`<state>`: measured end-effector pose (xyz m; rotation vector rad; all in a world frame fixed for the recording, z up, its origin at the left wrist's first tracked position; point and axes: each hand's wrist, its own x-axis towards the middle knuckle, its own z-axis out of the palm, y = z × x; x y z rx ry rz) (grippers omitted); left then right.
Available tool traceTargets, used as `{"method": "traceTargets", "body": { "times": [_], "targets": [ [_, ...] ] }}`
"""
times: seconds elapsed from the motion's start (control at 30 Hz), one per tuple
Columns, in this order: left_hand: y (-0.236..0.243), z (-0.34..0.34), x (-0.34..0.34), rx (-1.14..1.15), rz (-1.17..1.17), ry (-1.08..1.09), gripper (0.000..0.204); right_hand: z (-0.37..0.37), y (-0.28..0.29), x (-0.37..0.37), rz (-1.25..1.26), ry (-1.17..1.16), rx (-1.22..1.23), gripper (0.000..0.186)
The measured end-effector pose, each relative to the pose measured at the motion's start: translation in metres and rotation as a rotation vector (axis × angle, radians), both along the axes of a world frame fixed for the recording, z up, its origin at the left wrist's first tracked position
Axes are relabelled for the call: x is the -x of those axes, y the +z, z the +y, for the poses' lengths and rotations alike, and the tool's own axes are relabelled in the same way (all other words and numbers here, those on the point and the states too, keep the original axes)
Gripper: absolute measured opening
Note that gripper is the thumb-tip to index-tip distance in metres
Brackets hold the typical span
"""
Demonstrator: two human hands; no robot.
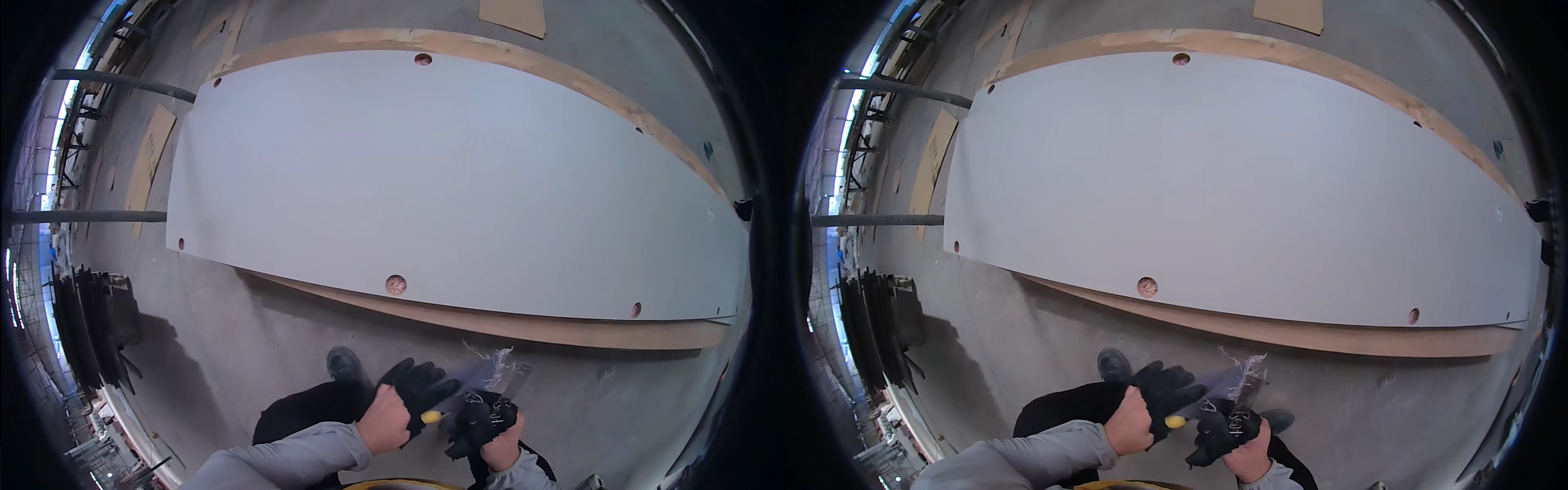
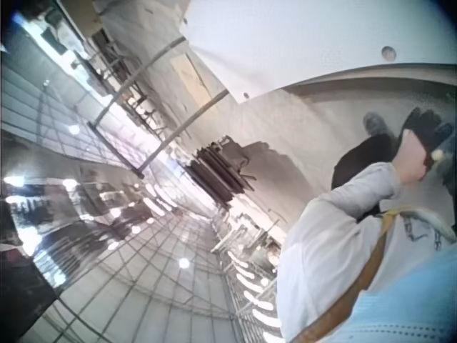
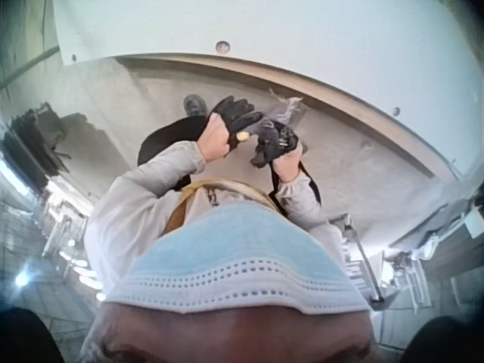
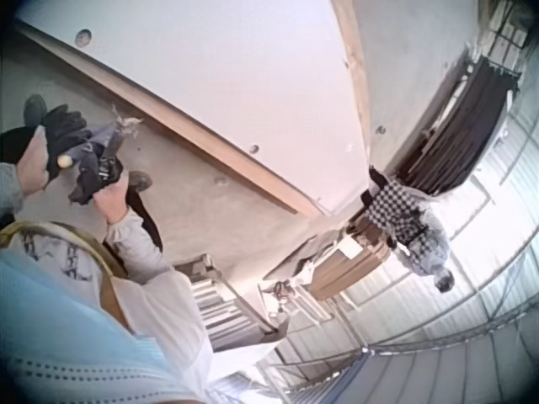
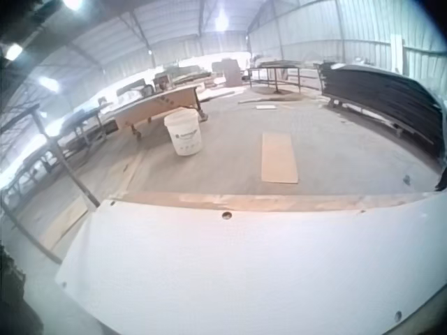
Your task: The person uses a cloth and a scraper to clean a large white panel. They repeatedly wipe and scrape the surface, moving around the panel to reach different areas. The person also lifts and repositions the panel during the process.
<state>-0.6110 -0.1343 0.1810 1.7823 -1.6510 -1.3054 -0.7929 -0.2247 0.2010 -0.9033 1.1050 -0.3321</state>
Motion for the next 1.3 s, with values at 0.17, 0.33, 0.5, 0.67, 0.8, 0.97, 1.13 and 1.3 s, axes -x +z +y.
{"method": "traceTargets", "body": {
  "times": [0.17,0.33,0.5,0.67,0.8,0.97,1.13,1.3],
  "targets": [
    [0.013,0.02,-0.007,-0.018,0.096,0.113,0.066,0.022,-0.021,-0.003,0.196,-0.173,0.321,0.011],
    [-0.014,0.069,-0.056,0.072,0.215,0.713,0.048,0.052,-0.01,-0.051,0.247,-0.37,0.231,0.014],
    [0.033,0.072,-0.185,0.18,0.201,1.344,0.043,0.094,0.09,-0.114,0.2,-0.189,0.025,0.01],
    [-0.029,0.053,-0.335,0.041,-0.362,1.183,0.032,0.098,0.163,-0.118,0.274,-0.424,0.104,0.018],
    [-0.057,-0.031,-0.416,-0.367,-0.777,0.343,0.032,0.095,0.174,-0.118,0.395,-0.665,0.05,0.018],
    [-0.118,-0.119,-0.35,0.205,-0.98,0.514,0.042,0.074,0.167,-0.127,0.452,-0.706,-0.029,0.025],
    [-0.115,-0.26,-0.267,-0.042,-0.819,0.224,0.024,0.048,0.144,-0.127,0.406,-0.761,-0.146,0.026],
    [-0.092,-0.353,-0.17,0.158,-0.506,-0.207,0.014,0.016,0.138,-0.128,0.428,-0.676,-0.273,0.017]
  ]
}}
